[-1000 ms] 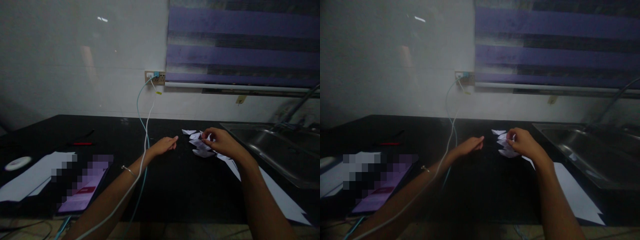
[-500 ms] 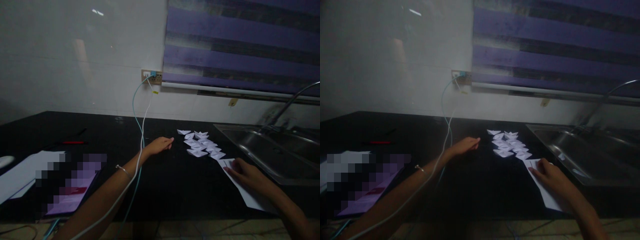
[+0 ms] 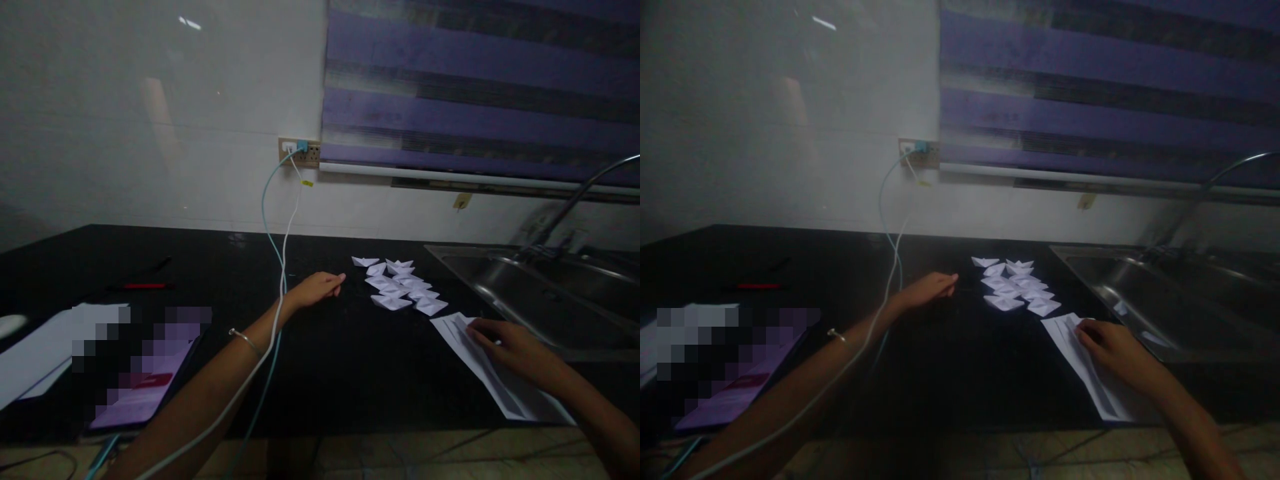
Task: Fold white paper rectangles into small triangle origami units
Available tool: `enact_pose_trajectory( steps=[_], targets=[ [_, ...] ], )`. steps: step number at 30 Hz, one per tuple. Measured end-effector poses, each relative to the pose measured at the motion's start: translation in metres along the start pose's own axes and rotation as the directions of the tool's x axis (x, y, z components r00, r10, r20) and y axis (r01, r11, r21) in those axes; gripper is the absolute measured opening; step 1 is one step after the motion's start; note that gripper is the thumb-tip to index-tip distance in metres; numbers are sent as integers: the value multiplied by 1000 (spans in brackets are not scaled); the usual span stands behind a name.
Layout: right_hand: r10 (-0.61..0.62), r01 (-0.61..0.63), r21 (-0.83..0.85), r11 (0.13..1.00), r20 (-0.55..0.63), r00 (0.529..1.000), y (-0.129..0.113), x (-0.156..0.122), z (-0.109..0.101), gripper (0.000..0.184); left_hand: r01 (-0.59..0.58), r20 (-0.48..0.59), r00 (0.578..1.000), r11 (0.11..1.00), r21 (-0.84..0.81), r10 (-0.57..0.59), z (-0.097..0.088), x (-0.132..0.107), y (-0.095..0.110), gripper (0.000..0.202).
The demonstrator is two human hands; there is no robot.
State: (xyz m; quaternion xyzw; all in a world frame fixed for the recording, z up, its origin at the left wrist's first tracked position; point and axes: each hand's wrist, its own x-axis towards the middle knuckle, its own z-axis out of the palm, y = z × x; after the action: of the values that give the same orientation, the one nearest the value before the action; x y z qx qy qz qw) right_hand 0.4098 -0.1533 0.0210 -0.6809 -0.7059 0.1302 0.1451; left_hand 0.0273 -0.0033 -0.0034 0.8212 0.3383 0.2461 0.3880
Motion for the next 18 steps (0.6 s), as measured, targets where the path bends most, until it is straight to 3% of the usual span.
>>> enact_pose_trajectory(
  steps=[6, 10, 14, 16, 18],
  targets=[
    [86, -106, -145, 984, -133, 987, 1, -4, -11, 19, -14, -15, 1000, 1000, 17, 14, 0, -3, 4, 59],
    [88, -165, -273, 948, -276, 957, -10, -19, -37, 23, -15, -27, 1000, 1000, 17, 15, 0, -2, 4, 58],
    [-12, -177, -332, 927, -496, 868, -62, -33, -70, 25, -23, -32, 999, 1000, 12, 24, -1, -1, 2, 60],
    [-28, -180, -271, 946, -621, 783, -101, -33, -79, 23, -18, -31, 999, 1000, -13, 17, 0, 1, 0, 62],
    [-57, -80, -158, 984, -710, 702, -141, -25, -79, 22, -12, -24, 1000, 998, -70, 10, 1, 3, -3, 66]
  ],
)
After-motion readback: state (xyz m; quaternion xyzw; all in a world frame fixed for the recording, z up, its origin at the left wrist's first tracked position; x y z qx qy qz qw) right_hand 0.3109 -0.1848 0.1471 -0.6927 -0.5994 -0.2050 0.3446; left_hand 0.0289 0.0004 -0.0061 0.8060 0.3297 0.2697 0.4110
